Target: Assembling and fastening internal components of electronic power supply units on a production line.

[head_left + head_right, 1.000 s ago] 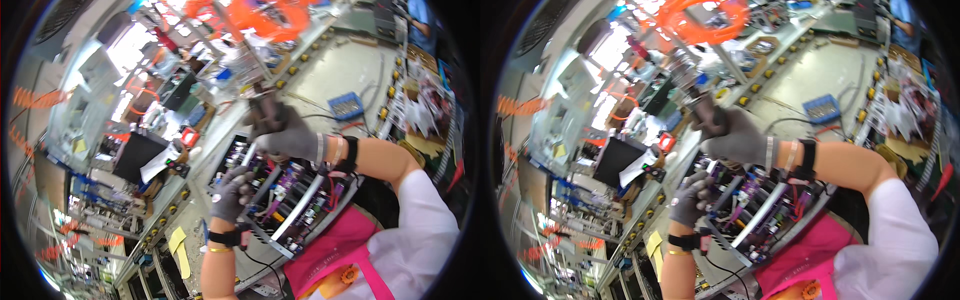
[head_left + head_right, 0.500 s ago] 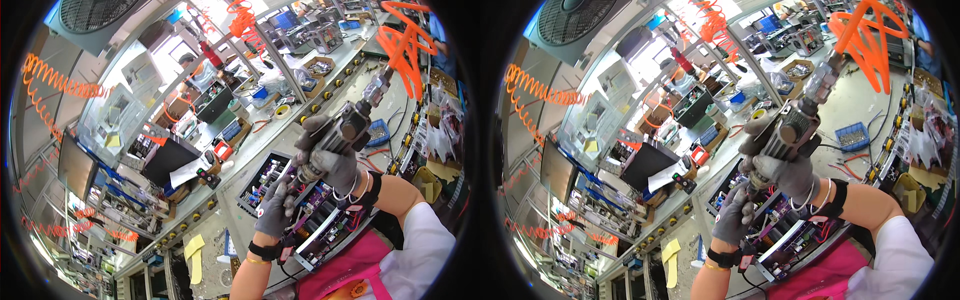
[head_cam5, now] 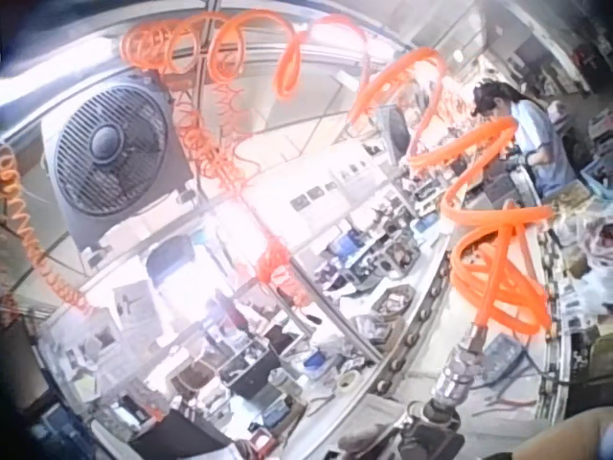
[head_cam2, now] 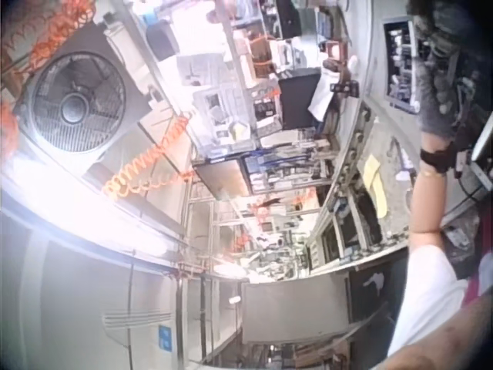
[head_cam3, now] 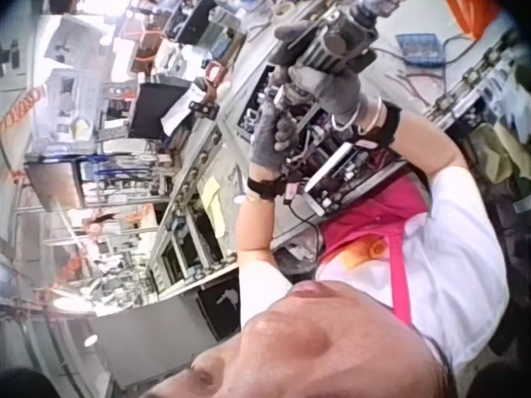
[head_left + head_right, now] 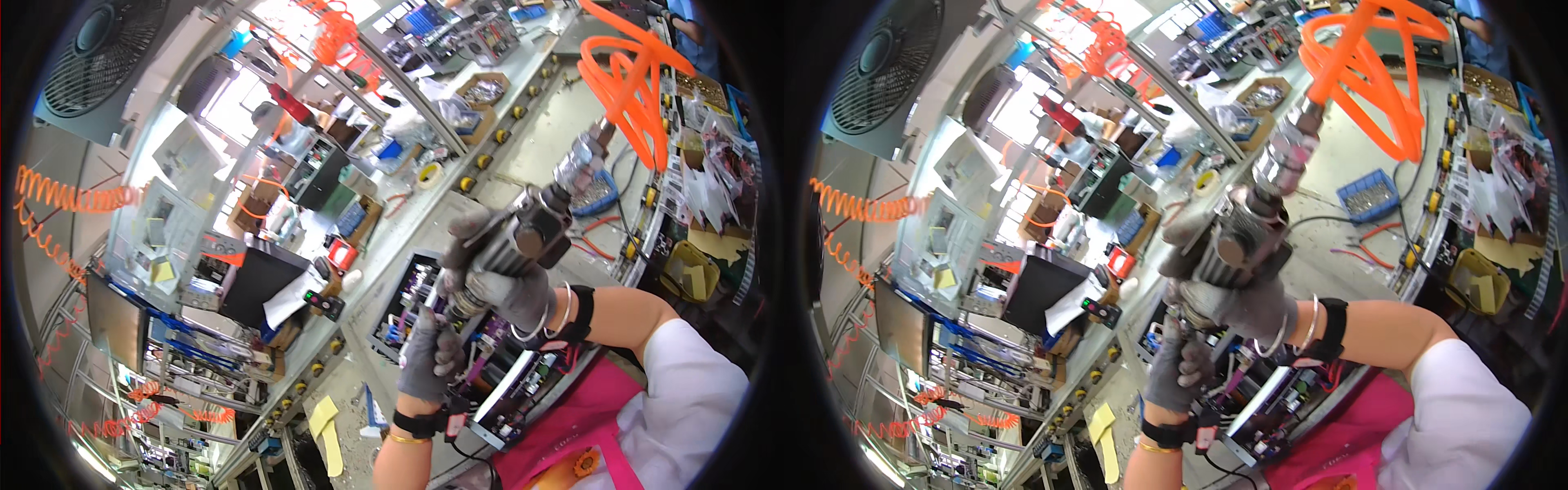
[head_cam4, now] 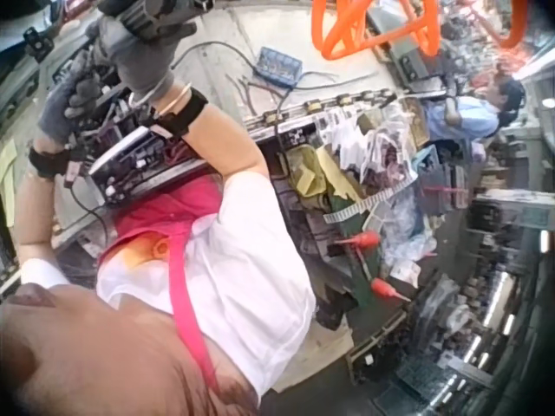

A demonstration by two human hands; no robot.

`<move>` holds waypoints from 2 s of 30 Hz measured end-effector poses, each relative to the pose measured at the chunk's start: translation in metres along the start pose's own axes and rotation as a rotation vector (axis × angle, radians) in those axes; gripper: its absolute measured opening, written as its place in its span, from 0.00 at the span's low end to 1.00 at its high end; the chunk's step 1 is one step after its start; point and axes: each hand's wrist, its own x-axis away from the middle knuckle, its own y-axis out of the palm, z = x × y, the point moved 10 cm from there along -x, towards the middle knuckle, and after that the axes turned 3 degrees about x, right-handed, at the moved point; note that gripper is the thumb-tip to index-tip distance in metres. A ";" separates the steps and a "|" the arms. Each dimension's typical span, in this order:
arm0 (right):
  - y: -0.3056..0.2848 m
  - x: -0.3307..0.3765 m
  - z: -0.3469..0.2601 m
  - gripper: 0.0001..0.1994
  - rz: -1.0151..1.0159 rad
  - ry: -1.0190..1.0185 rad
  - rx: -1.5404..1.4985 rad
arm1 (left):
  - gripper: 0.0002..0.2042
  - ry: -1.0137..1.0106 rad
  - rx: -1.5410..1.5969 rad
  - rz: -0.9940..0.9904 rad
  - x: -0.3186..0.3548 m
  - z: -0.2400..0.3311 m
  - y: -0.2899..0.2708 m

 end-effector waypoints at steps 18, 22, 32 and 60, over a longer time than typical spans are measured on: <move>-0.006 -0.022 -0.050 0.26 -0.170 -0.321 -0.055 | 0.23 0.195 -1.931 0.095 0.002 0.027 0.006; -0.006 -0.017 -0.047 0.26 -0.166 -0.297 -0.050 | 0.20 0.196 -2.091 0.125 -0.012 0.020 -0.004; -0.010 -0.016 -0.037 0.25 -0.099 -0.255 -0.019 | 0.13 0.249 -2.212 0.220 -0.018 0.015 0.002; -0.012 -0.024 0.023 0.20 -0.163 0.334 0.229 | 0.10 0.619 -1.858 -0.178 -0.006 -0.005 0.047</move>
